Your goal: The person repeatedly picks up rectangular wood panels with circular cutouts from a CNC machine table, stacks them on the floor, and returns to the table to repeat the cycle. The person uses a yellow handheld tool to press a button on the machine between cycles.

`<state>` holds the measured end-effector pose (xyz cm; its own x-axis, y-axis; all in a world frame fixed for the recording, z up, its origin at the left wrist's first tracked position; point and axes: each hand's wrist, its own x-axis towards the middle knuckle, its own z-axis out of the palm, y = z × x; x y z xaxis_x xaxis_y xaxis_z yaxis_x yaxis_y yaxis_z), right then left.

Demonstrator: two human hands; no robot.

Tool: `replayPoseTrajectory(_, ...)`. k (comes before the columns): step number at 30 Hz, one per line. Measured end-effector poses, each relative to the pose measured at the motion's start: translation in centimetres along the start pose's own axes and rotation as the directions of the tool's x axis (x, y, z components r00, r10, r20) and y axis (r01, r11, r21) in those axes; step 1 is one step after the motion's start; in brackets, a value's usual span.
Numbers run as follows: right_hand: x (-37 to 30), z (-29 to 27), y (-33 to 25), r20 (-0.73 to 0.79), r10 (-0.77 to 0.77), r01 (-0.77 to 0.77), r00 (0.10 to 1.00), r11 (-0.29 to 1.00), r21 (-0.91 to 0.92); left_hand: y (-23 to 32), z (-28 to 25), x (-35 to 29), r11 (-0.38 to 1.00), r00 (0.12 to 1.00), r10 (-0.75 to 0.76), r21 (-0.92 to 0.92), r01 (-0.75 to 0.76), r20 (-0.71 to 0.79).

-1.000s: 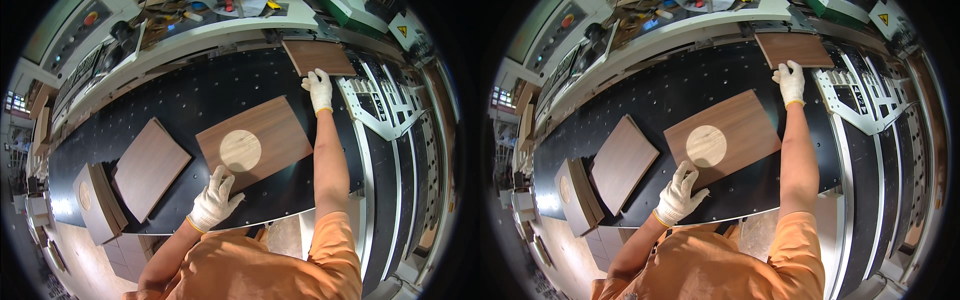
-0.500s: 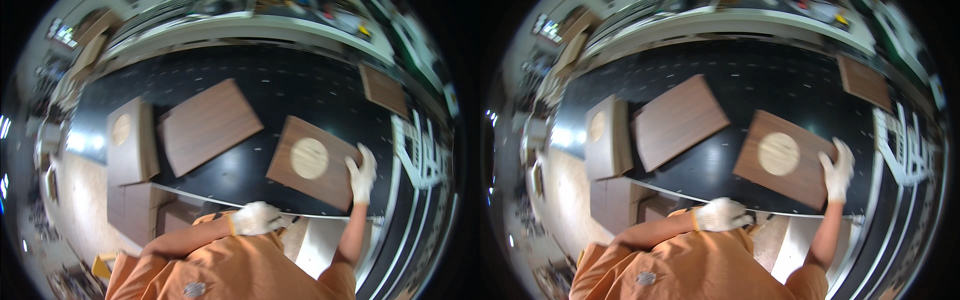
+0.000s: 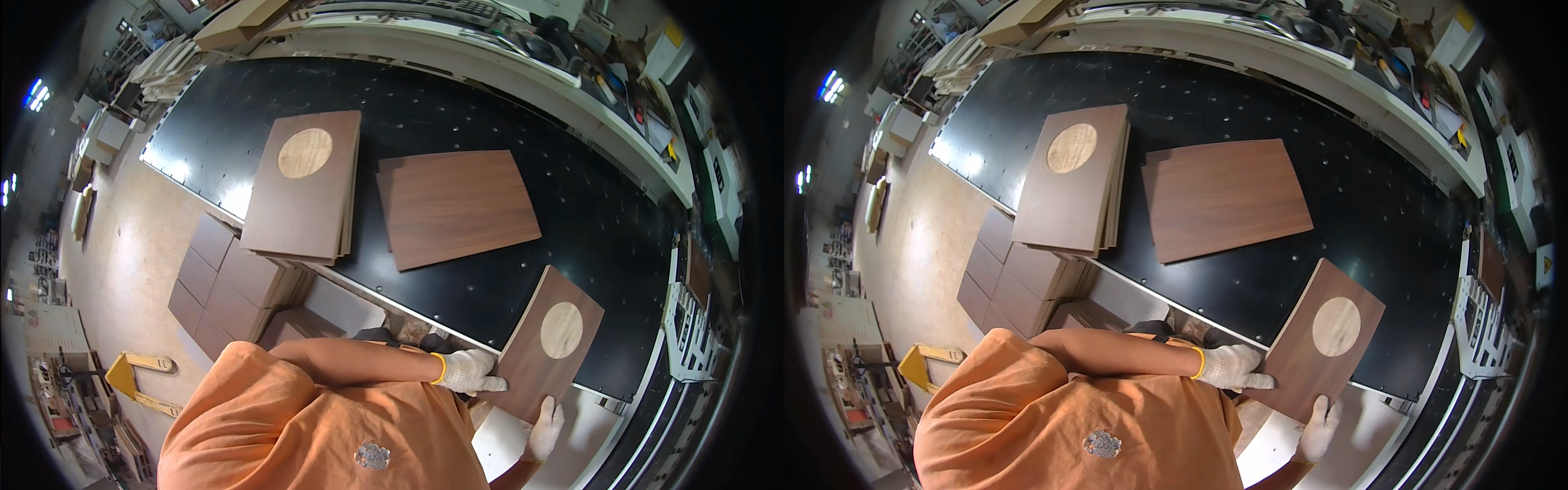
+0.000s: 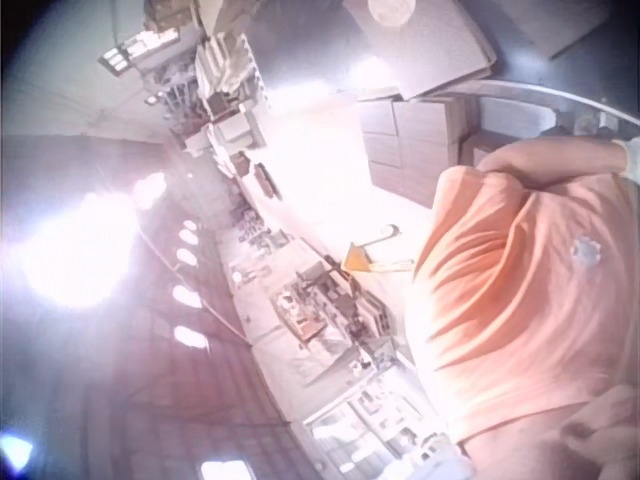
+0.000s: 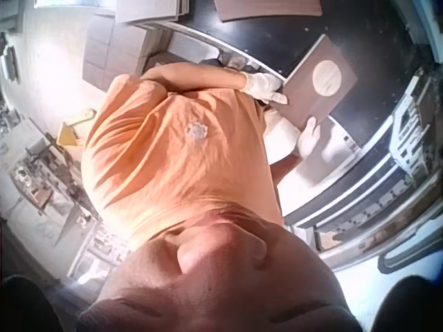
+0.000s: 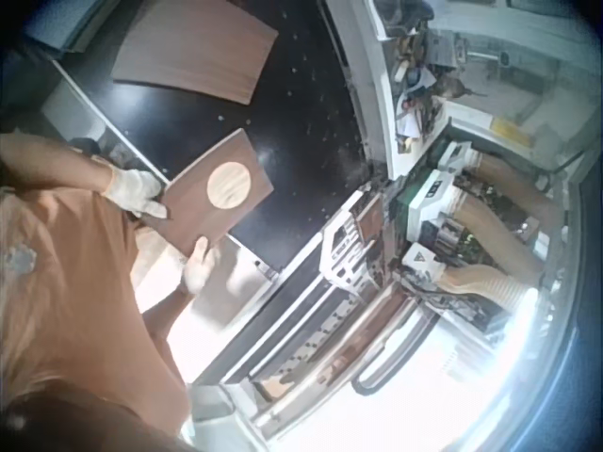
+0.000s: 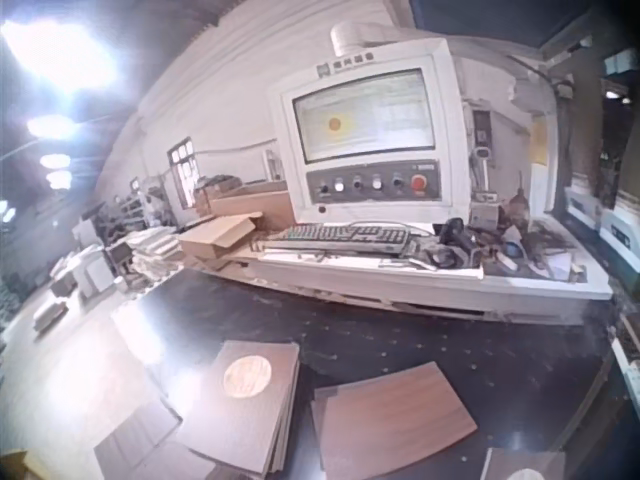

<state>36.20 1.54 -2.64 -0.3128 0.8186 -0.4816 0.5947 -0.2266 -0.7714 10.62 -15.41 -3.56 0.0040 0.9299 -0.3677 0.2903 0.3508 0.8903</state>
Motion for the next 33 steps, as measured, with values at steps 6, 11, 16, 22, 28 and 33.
replayPoseTrajectory(6,-6.7,6.8,-5.8,0.035,-0.158,0.15,0.987,0.975,0.162,2.2,-4.1,-12.1,0.967,0.968,-0.147,-0.237,0.097,-0.205)
replayPoseTrajectory(11,-9.8,17.9,-15.3,0.262,-0.329,0.286,0.907,0.939,0.19,0.7,-7.2,-25.3,0.818,0.715,-0.409,-0.575,0.012,-0.567)
replayPoseTrajectory(16,-12.6,29.4,-23.7,0.597,-0.286,0.297,0.749,0.951,0.083,-3.3,-8.9,-31.4,0.838,0.162,-0.508,-0.529,-0.133,-0.846)
replayPoseTrajectory(22,-13.7,37.5,-28.1,0.785,-0.188,0.254,0.59,0.966,0.041,-7.6,-14.5,-36.0,0.975,-0.194,-0.195,-0.211,0.068,-0.962)
replayPoseTrajectory(28,-12.9,37.0,-33.3,0.77,-0.398,0.863,0.499,0.31,-0.399,-11.2,-15.1,-37.8,0.895,-0.46,-0.132,-0.305,0.326,-0.878)
replayPoseTrajectory(33,-6.0,45.6,-43.6,0.756,-0.654,0.995,-0.022,-0.086,-0.045,-11.9,-10.1,-36.9,0.713,-0.332,-0.699,-0.647,-0.269,-0.633)
